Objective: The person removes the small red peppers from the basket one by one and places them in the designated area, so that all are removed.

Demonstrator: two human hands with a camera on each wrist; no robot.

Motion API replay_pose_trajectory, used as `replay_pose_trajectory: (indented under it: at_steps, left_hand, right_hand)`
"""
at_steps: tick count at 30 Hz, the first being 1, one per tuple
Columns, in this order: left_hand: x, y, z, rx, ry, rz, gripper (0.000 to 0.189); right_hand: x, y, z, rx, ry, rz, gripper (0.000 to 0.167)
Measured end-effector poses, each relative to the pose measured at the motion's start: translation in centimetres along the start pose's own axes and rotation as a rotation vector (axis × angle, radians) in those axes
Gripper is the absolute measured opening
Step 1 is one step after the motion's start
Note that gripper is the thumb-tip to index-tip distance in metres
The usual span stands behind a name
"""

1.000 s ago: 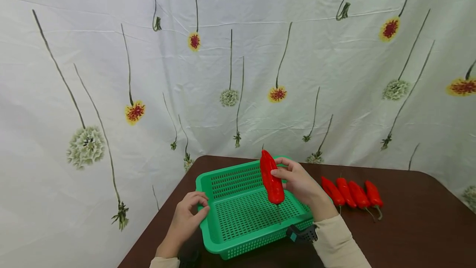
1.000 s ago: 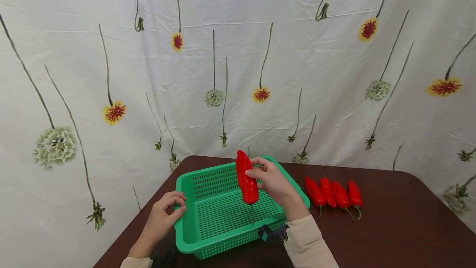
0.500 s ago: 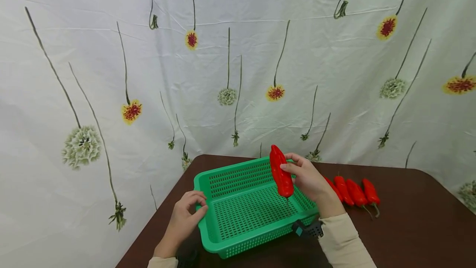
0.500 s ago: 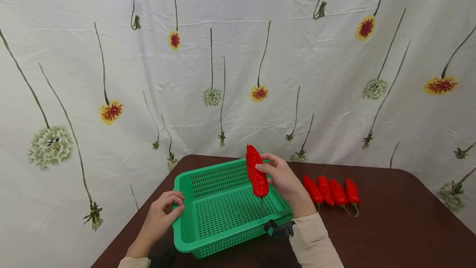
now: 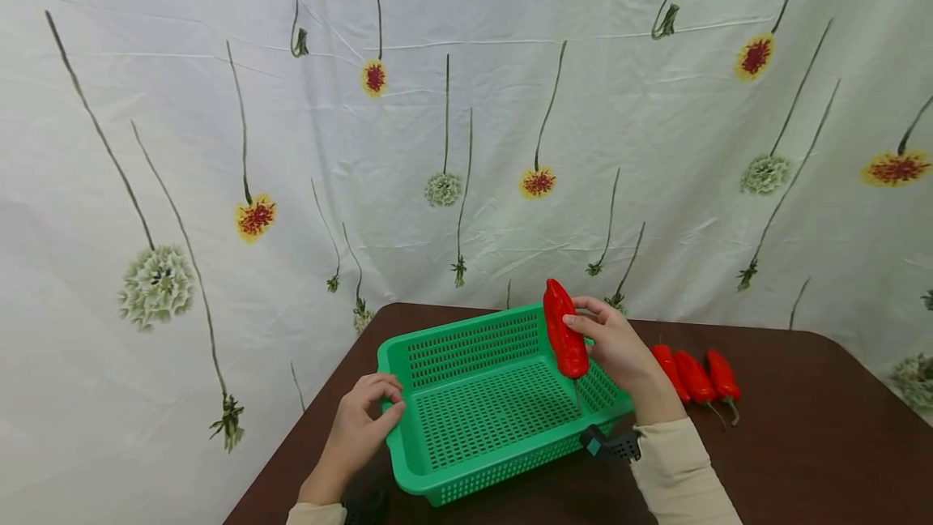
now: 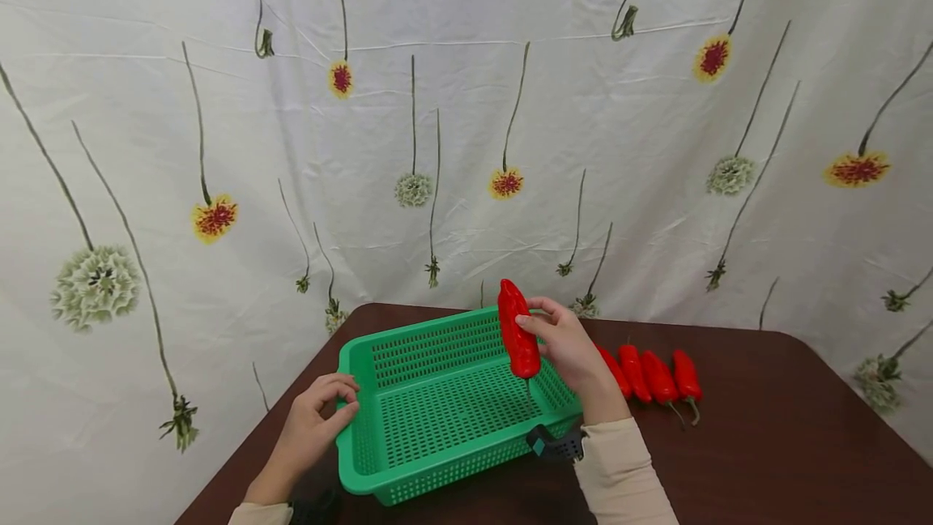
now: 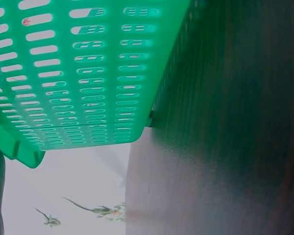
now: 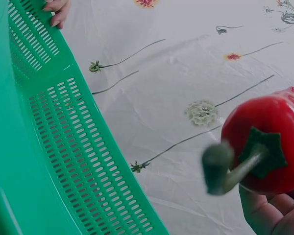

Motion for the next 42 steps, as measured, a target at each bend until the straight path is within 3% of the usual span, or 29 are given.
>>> replay_pose_trajectory:
  at_steps: [15,19,22,31,42]
  left_hand:
    - [-0.1,0.0,0.0,0.003,0.001,0.001,0.034]
    - [0.0,0.0,0.1,0.003,-0.001,0.000,0.035]
    - [0.0,0.0,0.1,0.001,0.000,0.003,0.035]
    - [0.0,0.0,0.1,0.005,0.008,-0.007,0.034]
    - [0.0,0.0,0.0,-0.006,0.021,-0.003,0.034]
  right_hand:
    - [0.3,-0.5,-2.2,-0.099,-0.051,-0.009,0.039]
    - [0.2,-0.6,-2.7,-0.125,-0.042,0.002,0.036]
    - [0.1,-0.6,-3.0,-0.154,-0.052,0.011,0.034]
    - [0.1,-1.0,-4.3,-0.229,-0.064,0.013,0.052]
    - [-0.2,-1.0,-5.8,-0.357,-0.053,0.050,0.054]
Point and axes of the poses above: each hand's wrist, its own y-axis towards the middle knuckle, its own z-axis out of the palm, x = y × z, the point moved 3 cm from there along y, towards the middle knuckle, and after that the axes turned 1 degree about -y, right-handed, at the moved point
